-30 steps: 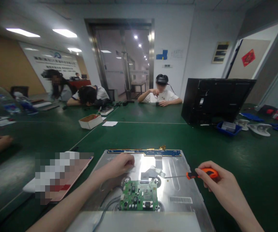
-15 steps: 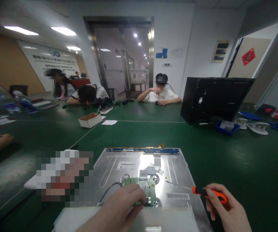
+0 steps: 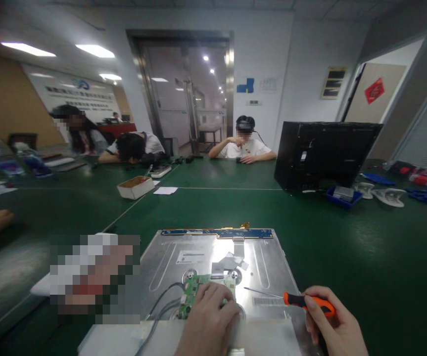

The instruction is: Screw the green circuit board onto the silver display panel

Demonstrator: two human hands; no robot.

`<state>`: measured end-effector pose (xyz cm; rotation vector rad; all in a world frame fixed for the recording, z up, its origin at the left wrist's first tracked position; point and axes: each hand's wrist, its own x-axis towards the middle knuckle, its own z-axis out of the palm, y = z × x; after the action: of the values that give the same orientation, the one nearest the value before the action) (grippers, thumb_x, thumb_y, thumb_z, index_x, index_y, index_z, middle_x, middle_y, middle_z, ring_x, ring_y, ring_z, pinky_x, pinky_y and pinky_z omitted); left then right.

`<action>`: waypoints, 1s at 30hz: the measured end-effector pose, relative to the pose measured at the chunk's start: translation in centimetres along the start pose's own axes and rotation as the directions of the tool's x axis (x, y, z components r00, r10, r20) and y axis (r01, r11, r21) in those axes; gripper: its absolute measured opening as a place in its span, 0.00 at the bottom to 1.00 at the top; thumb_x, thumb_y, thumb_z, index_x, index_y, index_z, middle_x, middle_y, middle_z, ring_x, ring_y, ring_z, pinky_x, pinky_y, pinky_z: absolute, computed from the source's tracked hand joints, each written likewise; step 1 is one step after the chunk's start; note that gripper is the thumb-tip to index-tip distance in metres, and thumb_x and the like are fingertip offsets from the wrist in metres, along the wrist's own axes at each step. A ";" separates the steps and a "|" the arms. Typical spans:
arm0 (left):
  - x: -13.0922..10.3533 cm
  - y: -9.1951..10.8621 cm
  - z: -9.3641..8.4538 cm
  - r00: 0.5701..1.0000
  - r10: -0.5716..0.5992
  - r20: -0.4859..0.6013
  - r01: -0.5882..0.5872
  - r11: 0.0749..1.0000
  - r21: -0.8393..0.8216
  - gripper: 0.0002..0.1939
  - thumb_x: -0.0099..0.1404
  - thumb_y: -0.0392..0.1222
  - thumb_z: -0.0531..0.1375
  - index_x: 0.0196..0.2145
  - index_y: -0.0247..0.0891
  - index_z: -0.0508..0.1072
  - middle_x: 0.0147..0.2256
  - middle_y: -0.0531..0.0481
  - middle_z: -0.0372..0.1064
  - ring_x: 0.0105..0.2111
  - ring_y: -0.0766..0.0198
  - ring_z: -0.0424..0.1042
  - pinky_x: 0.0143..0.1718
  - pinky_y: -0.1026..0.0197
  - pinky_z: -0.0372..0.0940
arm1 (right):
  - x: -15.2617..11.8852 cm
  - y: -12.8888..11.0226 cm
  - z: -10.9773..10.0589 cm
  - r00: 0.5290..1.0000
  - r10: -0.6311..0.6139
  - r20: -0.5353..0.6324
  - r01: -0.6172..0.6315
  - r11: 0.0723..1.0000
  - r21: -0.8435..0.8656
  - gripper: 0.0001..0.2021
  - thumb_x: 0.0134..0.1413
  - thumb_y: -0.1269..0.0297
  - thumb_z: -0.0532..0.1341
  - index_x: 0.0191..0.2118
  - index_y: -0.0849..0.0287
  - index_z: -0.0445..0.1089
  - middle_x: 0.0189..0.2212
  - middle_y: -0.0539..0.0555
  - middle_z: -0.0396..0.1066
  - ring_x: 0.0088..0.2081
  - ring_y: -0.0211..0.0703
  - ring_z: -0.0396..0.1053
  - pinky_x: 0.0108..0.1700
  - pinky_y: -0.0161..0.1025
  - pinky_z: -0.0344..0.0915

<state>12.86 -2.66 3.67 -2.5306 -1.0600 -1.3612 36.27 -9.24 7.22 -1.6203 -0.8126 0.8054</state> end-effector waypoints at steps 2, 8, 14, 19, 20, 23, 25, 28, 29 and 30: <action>0.3 0.2 -0.4 0.999 0.017 0.042 -0.018 1.000 0.026 0.06 0.57 0.29 0.60 0.27 0.39 0.69 0.30 0.51 0.66 0.32 0.61 0.64 0.43 0.55 0.57 | -0.4 -0.4 0.5 0.999 -0.026 -0.030 0.027 1.000 0.011 0.28 0.45 0.33 0.65 0.35 0.55 0.72 0.15 0.46 0.64 0.18 0.37 0.60 0.22 0.33 0.59; 0.2 0.2 0.1 0.999 0.001 -0.050 0.003 0.998 0.065 0.08 0.58 0.28 0.58 0.26 0.39 0.66 0.27 0.52 0.66 0.30 0.61 0.64 0.43 0.55 0.56 | 0.0 -0.4 0.5 0.999 -0.033 -0.005 0.033 0.999 -0.023 0.27 0.47 0.33 0.64 0.35 0.56 0.72 0.15 0.46 0.64 0.18 0.39 0.61 0.22 0.34 0.59; -0.1 0.1 0.3 1.000 -0.027 -0.005 0.027 1.000 0.008 0.06 0.55 0.30 0.57 0.28 0.40 0.66 0.28 0.52 0.67 0.31 0.60 0.64 0.44 0.54 0.56 | 0.5 -1.1 0.5 0.996 -0.086 0.017 0.087 0.993 -0.077 0.26 0.49 0.34 0.63 0.36 0.55 0.72 0.16 0.46 0.64 0.19 0.39 0.62 0.24 0.34 0.61; -0.2 -0.1 -0.3 0.999 -0.031 0.034 0.032 0.999 -0.019 0.06 0.56 0.30 0.56 0.30 0.41 0.66 0.30 0.51 0.68 0.33 0.58 0.65 0.46 0.52 0.56 | 1.4 -1.8 0.6 0.979 -0.202 0.022 0.203 0.972 -0.116 0.24 0.50 0.37 0.64 0.35 0.56 0.74 0.16 0.47 0.66 0.19 0.40 0.64 0.22 0.34 0.62; -0.3 -0.1 -0.3 0.999 -0.032 0.042 0.033 0.999 -0.024 0.06 0.57 0.30 0.56 0.30 0.41 0.66 0.30 0.51 0.68 0.33 0.58 0.65 0.47 0.52 0.56 | 1.7 -2.0 0.6 0.976 -0.219 0.022 0.220 0.968 -0.122 0.24 0.49 0.38 0.65 0.36 0.56 0.74 0.17 0.47 0.67 0.18 0.40 0.64 0.21 0.35 0.63; -0.4 -0.2 -0.4 0.998 -0.036 0.057 0.038 0.998 -0.045 0.07 0.58 0.30 0.56 0.32 0.41 0.67 0.31 0.51 0.69 0.34 0.57 0.65 0.48 0.51 0.57 | 2.1 -3.0 0.9 0.970 -0.244 0.012 0.244 0.963 -0.116 0.25 0.46 0.38 0.67 0.38 0.56 0.74 0.19 0.49 0.70 0.19 0.42 0.66 0.22 0.36 0.67; -0.5 -0.2 -0.4 0.997 -0.042 0.059 0.045 0.997 -0.056 0.08 0.58 0.30 0.55 0.33 0.41 0.67 0.32 0.51 0.69 0.35 0.57 0.66 0.48 0.51 0.57 | 1.9 -4.0 1.4 0.968 -0.251 0.015 0.251 0.965 -0.078 0.26 0.44 0.39 0.69 0.39 0.57 0.72 0.21 0.50 0.71 0.19 0.42 0.67 0.22 0.37 0.69; -0.5 -0.2 -0.6 0.997 -0.046 0.068 0.051 0.996 -0.074 0.09 0.58 0.29 0.54 0.34 0.41 0.67 0.32 0.51 0.69 0.35 0.57 0.66 0.48 0.50 0.58 | 1.3 -5.7 2.5 0.957 -0.276 -0.085 0.276 0.961 -0.006 0.26 0.43 0.40 0.69 0.40 0.55 0.69 0.26 0.51 0.75 0.20 0.40 0.67 0.21 0.36 0.68; -0.5 -0.2 -0.7 0.996 -0.046 0.071 0.052 0.996 -0.077 0.09 0.58 0.29 0.54 0.34 0.41 0.67 0.33 0.51 0.69 0.35 0.57 0.66 0.48 0.50 0.58 | 1.1 -6.2 2.8 0.956 -0.279 -0.089 0.281 0.960 0.014 0.27 0.42 0.39 0.70 0.40 0.55 0.68 0.27 0.51 0.75 0.20 0.40 0.67 0.20 0.36 0.68; -0.4 -0.1 -0.9 0.997 -0.045 0.068 0.050 0.996 -0.075 0.09 0.58 0.29 0.54 0.35 0.41 0.67 0.33 0.51 0.69 0.35 0.57 0.67 0.48 0.50 0.59 | 1.0 -6.6 3.2 0.956 -0.279 -0.092 0.282 0.959 0.022 0.27 0.41 0.39 0.70 0.40 0.55 0.68 0.26 0.51 0.74 0.20 0.40 0.67 0.20 0.36 0.68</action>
<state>11.97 -3.14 3.87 -2.6386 -1.1076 -1.3637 33.49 -5.69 13.10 -1.4569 -0.9352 0.5396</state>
